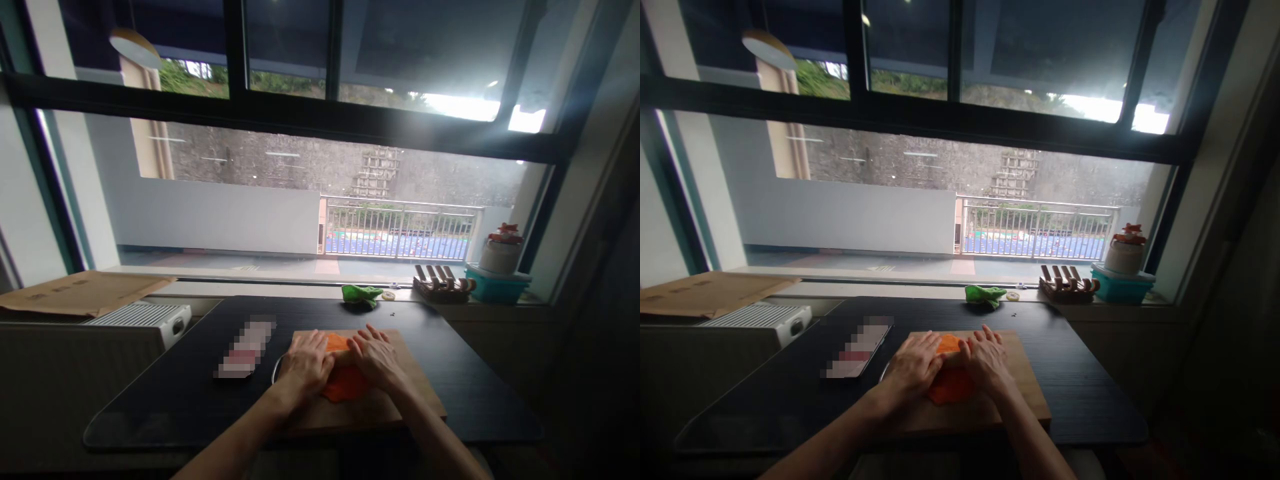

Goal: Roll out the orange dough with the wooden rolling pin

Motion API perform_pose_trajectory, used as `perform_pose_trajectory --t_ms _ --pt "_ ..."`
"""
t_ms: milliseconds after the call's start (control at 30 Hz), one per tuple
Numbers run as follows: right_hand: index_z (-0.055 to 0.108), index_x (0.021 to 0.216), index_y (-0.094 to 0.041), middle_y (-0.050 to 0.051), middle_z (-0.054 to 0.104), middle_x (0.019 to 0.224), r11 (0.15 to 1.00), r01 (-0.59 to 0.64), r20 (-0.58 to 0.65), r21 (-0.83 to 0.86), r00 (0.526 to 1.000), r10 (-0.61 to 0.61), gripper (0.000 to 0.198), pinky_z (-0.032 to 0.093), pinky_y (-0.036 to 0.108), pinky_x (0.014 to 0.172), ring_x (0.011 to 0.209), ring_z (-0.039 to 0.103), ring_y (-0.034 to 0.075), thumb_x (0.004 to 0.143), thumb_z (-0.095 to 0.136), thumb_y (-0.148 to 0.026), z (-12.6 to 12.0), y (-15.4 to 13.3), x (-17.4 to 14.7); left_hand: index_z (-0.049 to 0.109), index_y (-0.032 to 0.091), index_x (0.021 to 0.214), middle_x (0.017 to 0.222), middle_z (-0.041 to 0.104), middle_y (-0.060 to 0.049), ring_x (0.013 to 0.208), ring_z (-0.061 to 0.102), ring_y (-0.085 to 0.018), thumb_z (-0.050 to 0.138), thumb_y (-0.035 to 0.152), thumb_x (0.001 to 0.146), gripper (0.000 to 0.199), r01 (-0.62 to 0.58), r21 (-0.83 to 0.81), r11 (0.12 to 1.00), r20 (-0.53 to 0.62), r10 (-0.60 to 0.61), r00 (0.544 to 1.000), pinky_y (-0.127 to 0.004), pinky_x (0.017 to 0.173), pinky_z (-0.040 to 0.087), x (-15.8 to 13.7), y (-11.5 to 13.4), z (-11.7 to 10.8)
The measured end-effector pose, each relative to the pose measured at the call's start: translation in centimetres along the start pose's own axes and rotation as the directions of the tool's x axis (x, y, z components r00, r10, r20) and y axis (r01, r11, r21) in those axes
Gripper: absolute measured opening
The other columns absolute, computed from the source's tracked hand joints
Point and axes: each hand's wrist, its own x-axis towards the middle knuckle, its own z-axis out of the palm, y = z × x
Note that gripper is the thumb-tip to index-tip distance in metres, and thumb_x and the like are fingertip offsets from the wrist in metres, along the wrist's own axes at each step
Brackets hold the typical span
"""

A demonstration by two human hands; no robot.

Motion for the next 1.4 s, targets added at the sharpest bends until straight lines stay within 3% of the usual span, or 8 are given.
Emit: perform_pose_trajectory --t_ms 133,233,367,600,833,933,1200,1400 --pt "0.046 0.134 -0.021 0.003 0.041 0.144 0.997 0.052 0.047 0.060 0.997 -0.055 0.046 0.016 0.035 0.112 0.137 0.025 0.016 0.097 0.026 -0.038 0.0 1.6 -4.0 0.043 0.016 0.137 0.143 0.043 -0.009 0.133 0.035 -0.025 0.030 0.035 0.094 0.049 -0.114 -0.012 0.993 -0.065 0.113 0.991 -0.047 0.113 0.019 -3.7 0.9 -0.2" --pt "0.047 0.134 -0.020 0.005 0.040 0.144 0.996 0.066 0.092 0.057 0.993 -0.071 0.047 0.018 0.035 0.111 0.137 0.026 0.017 0.098 0.023 -0.038 -0.3 2.0 -4.1 0.041 0.018 0.138 0.144 0.042 -0.008 0.134 0.034 -0.024 0.031 0.034 0.094 0.048 -0.144 0.007 0.990 -0.067 0.144 0.987 -0.047 0.113 0.017 -3.8 0.7 0.1" --pt "0.060 0.116 -0.021 0.009 0.054 0.131 0.995 0.078 0.113 -0.066 0.991 -0.071 0.045 0.022 0.046 0.107 0.133 0.033 0.024 0.098 0.022 -0.038 -0.9 0.8 -0.1 0.043 0.014 0.137 0.142 0.043 -0.011 0.135 0.033 -0.025 0.029 0.033 0.095 0.048 -0.064 0.019 0.998 -0.019 0.064 0.998 -0.049 0.112 0.020 -1.2 -0.1 0.0" --pt "0.053 0.124 -0.029 0.008 0.052 0.132 0.979 0.199 0.217 -0.051 0.959 -0.184 0.037 0.030 0.048 0.101 0.130 0.036 0.026 0.096 0.032 -0.042 -0.5 -1.3 5.7 0.055 0.015 0.125 0.131 0.056 -0.011 0.128 0.043 -0.025 0.029 0.031 0.096 0.043 0.015 0.077 0.997 -0.074 -0.009 0.997 -0.047 0.106 0.032 0.5 -0.1 -0.4" --pt "0.040 0.138 -0.018 0.009 0.036 0.146 0.975 0.222 0.142 0.010 0.965 -0.221 0.055 0.018 0.044 0.111 0.139 0.018 0.025 0.096 0.023 -0.048 -0.7 -0.1 -1.4 0.050 0.013 0.131 0.137 0.050 -0.012 0.129 0.042 -0.025 0.038 0.029 0.092 0.043 -0.116 0.068 0.991 -0.178 0.126 0.976 -0.046 0.108 0.030 -5.0 2.5 0.2" --pt "0.038 0.140 -0.017 0.009 0.034 0.147 0.964 0.264 0.116 -0.013 0.958 -0.261 0.055 0.017 0.043 0.112 0.140 0.017 0.025 0.096 0.023 -0.047 -0.9 0.3 -2.3 0.050 0.015 0.131 0.137 0.051 -0.010 0.129 0.042 -0.024 0.038 0.031 0.093 0.043 -0.167 0.052 0.985 -0.216 0.174 0.961 -0.048 0.110 0.026 -5.3 2.0 0.3" --pt "0.042 0.137 -0.015 0.012 0.040 0.143 0.978 0.211 0.099 0.008 0.973 -0.210 0.054 0.025 0.047 0.108 0.137 0.024 0.027 0.097 0.025 -0.047 0.5 -0.3 6.9 0.053 0.013 0.128 0.134 0.053 -0.013 0.128 0.043 -0.026 0.035 0.034 0.094 0.044 0.098 0.072 0.993 -0.130 -0.089 0.988 -0.051 0.106 0.031 0.7 -1.3 0.2" --pt "0.046 0.134 -0.024 0.005 0.044 0.141 0.838 0.534 0.064 0.117 0.838 -0.543 0.049 0.019 0.045 0.112 0.138 0.022 0.023 0.095 0.030 -0.050 0.5 1.5 3.5 0.050 0.015 0.131 0.133 0.054 -0.009 0.123 0.049 -0.023 0.042 0.032 0.090 0.045 0.022 0.139 0.990 -0.214 0.009 0.977 -0.043 0.102 0.040 -2.3 -0.6 1.1"
